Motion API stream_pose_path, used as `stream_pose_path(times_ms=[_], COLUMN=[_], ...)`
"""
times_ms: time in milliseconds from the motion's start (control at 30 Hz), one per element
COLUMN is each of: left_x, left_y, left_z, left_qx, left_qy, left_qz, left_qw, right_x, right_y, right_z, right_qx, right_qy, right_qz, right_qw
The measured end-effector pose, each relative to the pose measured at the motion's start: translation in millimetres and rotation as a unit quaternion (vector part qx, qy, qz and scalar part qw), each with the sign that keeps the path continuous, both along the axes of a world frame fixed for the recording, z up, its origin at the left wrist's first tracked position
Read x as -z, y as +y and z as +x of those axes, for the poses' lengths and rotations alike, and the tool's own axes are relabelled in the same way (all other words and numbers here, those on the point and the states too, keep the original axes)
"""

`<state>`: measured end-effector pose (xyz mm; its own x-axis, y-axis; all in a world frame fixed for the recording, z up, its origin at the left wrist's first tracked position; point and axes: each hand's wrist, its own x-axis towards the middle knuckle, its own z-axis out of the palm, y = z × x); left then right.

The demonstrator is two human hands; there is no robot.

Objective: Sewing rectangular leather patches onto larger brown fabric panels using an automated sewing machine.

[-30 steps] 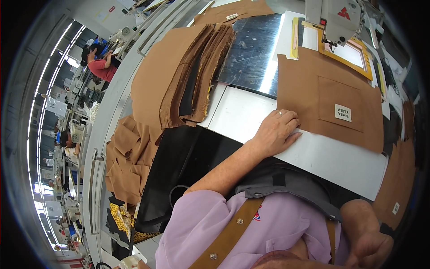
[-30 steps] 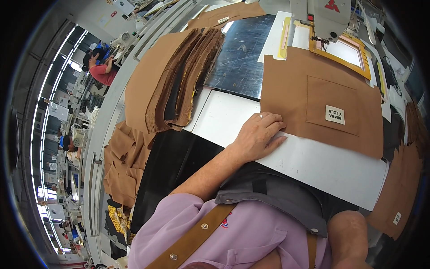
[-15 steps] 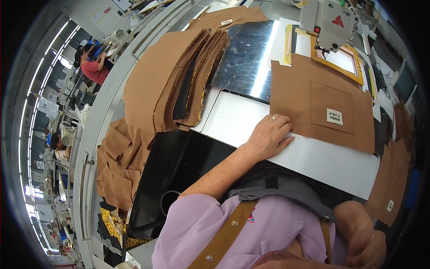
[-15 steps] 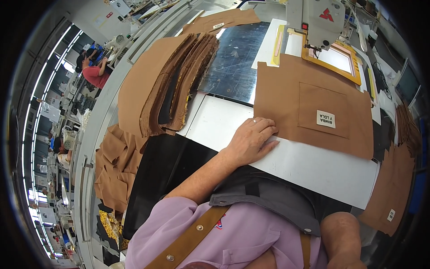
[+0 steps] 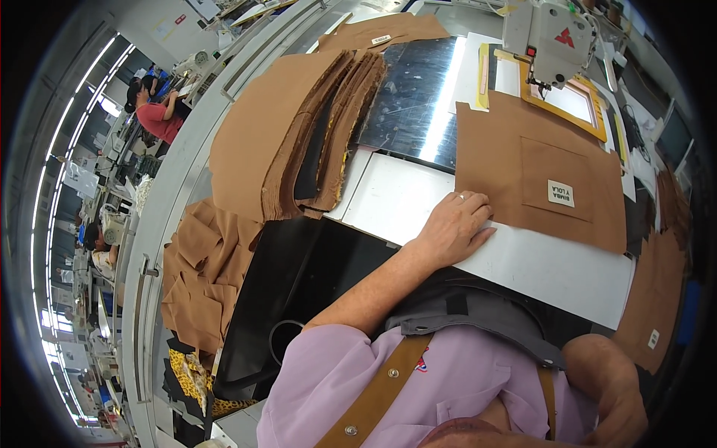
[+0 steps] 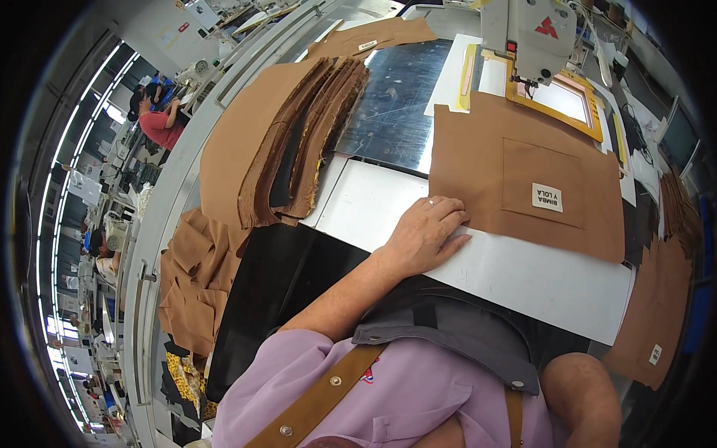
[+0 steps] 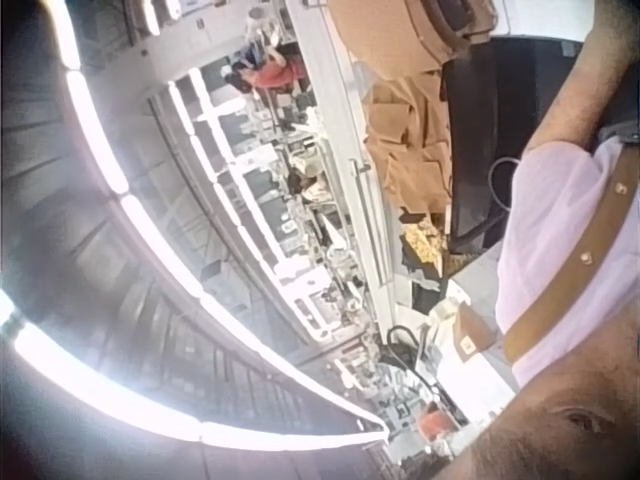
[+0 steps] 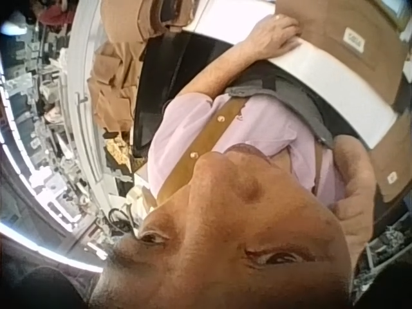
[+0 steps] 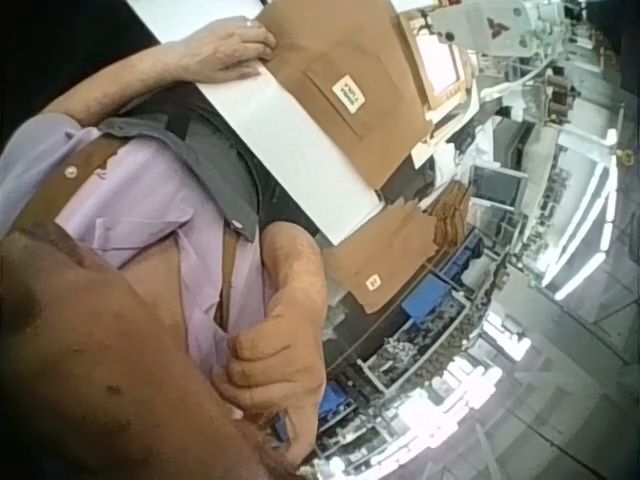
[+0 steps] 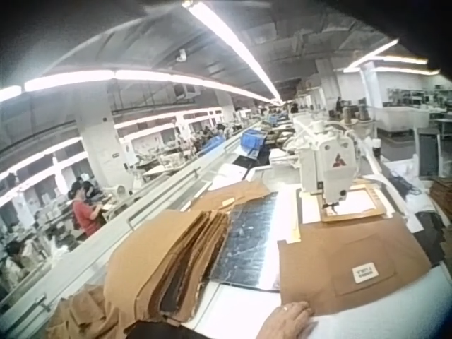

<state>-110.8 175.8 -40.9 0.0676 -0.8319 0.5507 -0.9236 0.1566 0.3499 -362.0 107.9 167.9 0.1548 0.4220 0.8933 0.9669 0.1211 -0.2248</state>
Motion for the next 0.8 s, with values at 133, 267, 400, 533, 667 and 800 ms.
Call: stream_pose_path(times_ms=[133, 267, 400, 533, 667, 800], left_x=[1, -1, -5, -9, -10, -10], left_y=[-8, -2, -5, -1, 3, 2], left_z=[-2, -1, -4, -5, -9, -9], left_qx=[0.031, -0.016, -0.022, -0.012, -0.013, 0.002], left_qy=[0.006, -0.002, -0.035, -0.057, -0.070, -0.055], left_qz=[-0.001, -0.025, 0.006, -0.029, -0.042, -0.009], left_qw=[0.999, 1.000, 0.999, 0.998, 0.997, 0.998], right_x=[-4, 20, 19, 97, 138, 176], right_y=[-11, -25, -73, -108, -111, -106], right_z=[-9, -47, -75, -76, -44, -18], right_qx=[0.003, 0.073, 0.157, 0.421, 0.601, 0.700], right_qy=[0.083, 0.087, 0.197, 0.212, 0.353, 0.325], right_qz=[-0.077, 0.014, -0.003, 0.231, 0.269, 0.149], right_qw=[0.994, 0.993, 0.968, 0.851, 0.665, 0.618])
